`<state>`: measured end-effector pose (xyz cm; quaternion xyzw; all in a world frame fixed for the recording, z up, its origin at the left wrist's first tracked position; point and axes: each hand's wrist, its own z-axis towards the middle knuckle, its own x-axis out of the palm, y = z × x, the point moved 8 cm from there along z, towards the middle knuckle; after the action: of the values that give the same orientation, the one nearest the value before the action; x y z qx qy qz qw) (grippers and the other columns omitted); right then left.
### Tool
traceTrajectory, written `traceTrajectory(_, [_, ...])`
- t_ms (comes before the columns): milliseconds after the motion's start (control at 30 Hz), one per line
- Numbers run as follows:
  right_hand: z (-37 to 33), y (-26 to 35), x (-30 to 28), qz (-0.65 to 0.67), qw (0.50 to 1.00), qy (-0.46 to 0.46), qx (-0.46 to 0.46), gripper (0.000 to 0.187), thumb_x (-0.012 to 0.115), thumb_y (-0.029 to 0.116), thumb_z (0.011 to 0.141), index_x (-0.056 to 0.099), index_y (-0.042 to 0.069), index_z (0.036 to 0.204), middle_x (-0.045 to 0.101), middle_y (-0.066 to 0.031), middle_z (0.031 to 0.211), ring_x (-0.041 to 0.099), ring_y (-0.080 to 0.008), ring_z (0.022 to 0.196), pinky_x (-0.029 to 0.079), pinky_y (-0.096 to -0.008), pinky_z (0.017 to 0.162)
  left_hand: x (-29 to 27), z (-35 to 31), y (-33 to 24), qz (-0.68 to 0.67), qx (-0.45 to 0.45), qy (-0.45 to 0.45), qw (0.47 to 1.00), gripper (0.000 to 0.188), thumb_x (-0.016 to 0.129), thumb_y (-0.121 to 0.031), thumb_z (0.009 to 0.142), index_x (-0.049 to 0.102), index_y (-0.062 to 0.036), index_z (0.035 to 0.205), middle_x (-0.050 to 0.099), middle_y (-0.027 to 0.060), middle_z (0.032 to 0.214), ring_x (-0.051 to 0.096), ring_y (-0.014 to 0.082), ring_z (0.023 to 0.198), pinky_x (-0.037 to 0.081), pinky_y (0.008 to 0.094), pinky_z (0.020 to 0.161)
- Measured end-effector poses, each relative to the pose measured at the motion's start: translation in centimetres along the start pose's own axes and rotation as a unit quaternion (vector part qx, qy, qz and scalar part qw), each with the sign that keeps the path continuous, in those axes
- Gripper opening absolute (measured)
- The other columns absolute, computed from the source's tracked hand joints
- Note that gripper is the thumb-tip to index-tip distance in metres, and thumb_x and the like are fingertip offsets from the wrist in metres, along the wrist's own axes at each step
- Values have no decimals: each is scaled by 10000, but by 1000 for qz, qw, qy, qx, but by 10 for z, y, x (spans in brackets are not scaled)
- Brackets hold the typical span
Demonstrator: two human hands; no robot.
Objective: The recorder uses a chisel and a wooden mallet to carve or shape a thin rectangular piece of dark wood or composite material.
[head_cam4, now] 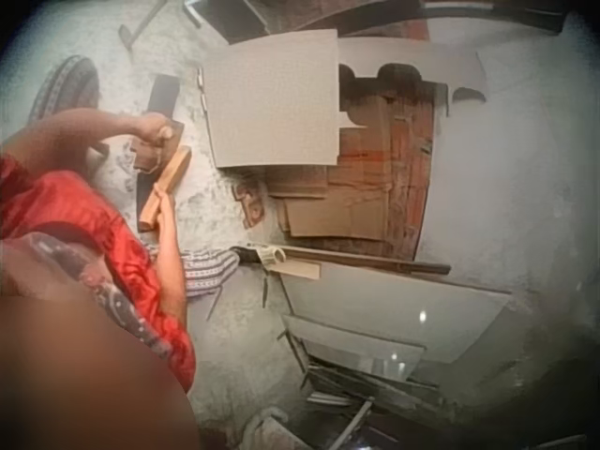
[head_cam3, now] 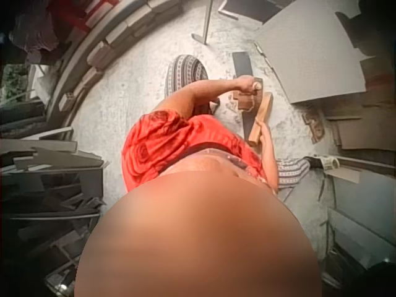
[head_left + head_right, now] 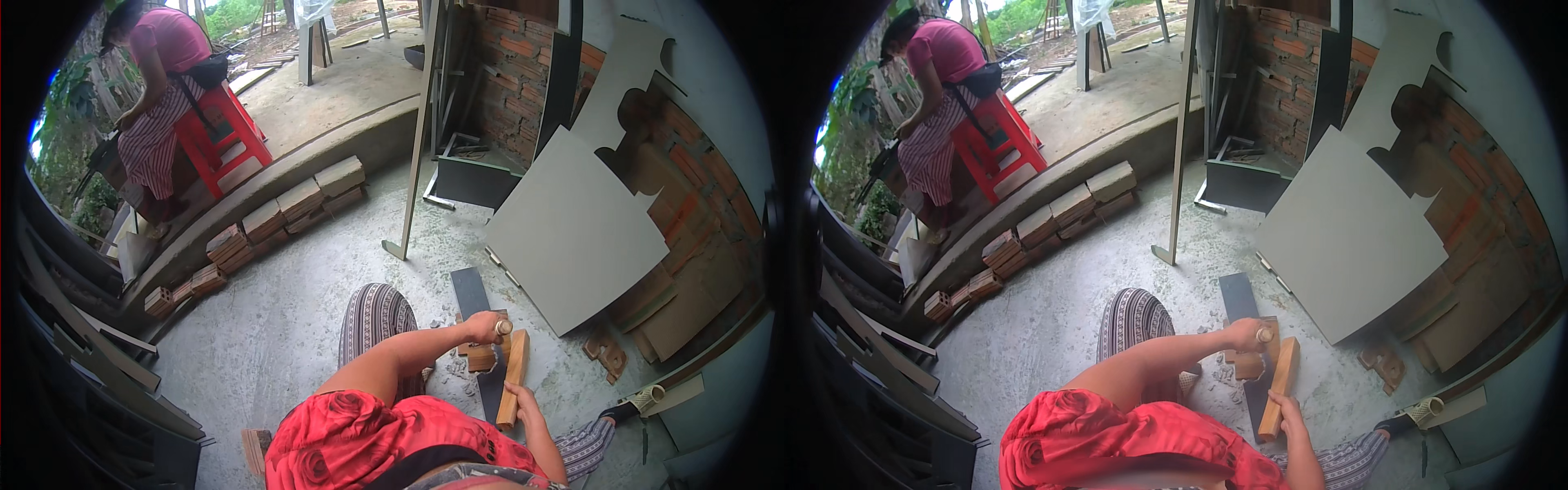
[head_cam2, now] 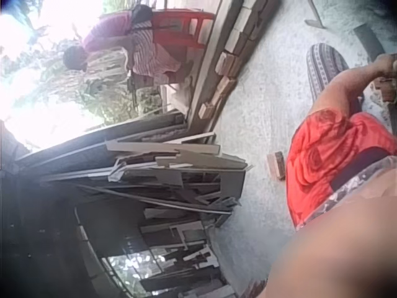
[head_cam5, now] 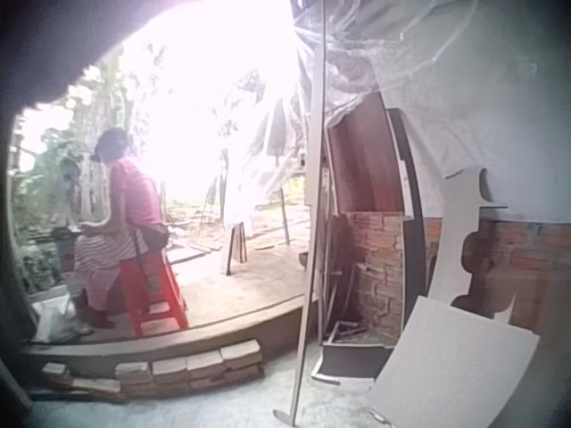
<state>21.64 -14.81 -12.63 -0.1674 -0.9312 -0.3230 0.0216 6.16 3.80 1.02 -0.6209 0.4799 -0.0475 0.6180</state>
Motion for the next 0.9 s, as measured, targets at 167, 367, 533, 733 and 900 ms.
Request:
traceTrajectory(167, [0,-2,2,-26,1000,-12,4,406,716,181,731,549,-61,1012,595,-135,889,592,-240,795,476,-352,712,7,8,18,28,37,-38,998,317,699,-230,573,584,-93,835,631,121,788,600,325,783,469,400,693])
traceTrajectory(367, [-5,2,1,-26,1000,-11,4,415,717,190,730,546,-60,1014,596,-133,891,595,-247,799,475,-358,717,6,-2,5,35,32,-1,999,338,684,-256,619,595,-99,904,639,122,849,608,315,823,470,393,715])
traceTrajectory(533, [4,1,-5,-25,1000,-9,-9,420,713,183,729,544,-64,1024,600,-138,887,599,-254,799,478,-362,715,5,-5,3,32,38,-18,999,339,680,-232,576,574,-104,871,624,128,813,598,327,812,468,402,707])
traceTrajectory(733, [2,2,-6,-12,1000,1,-12,434,711,178,726,537,-71,1036,598,-141,889,602,-255,801,484,-361,711,4,-7,1,15,14,0,1000,343,680,-228,576,573,-104,877,625,125,810,598,325,812,468,402,710])
traceTrajectory(900, [0,1,-5,-32,999,-5,-25,438,709,168,726,531,-74,1046,594,-139,887,604,-256,798,488,-365,706,7,-3,5,33,63,-22,997,334,695,-256,615,591,-99,891,637,116,825,611,310,800,471,389,706])
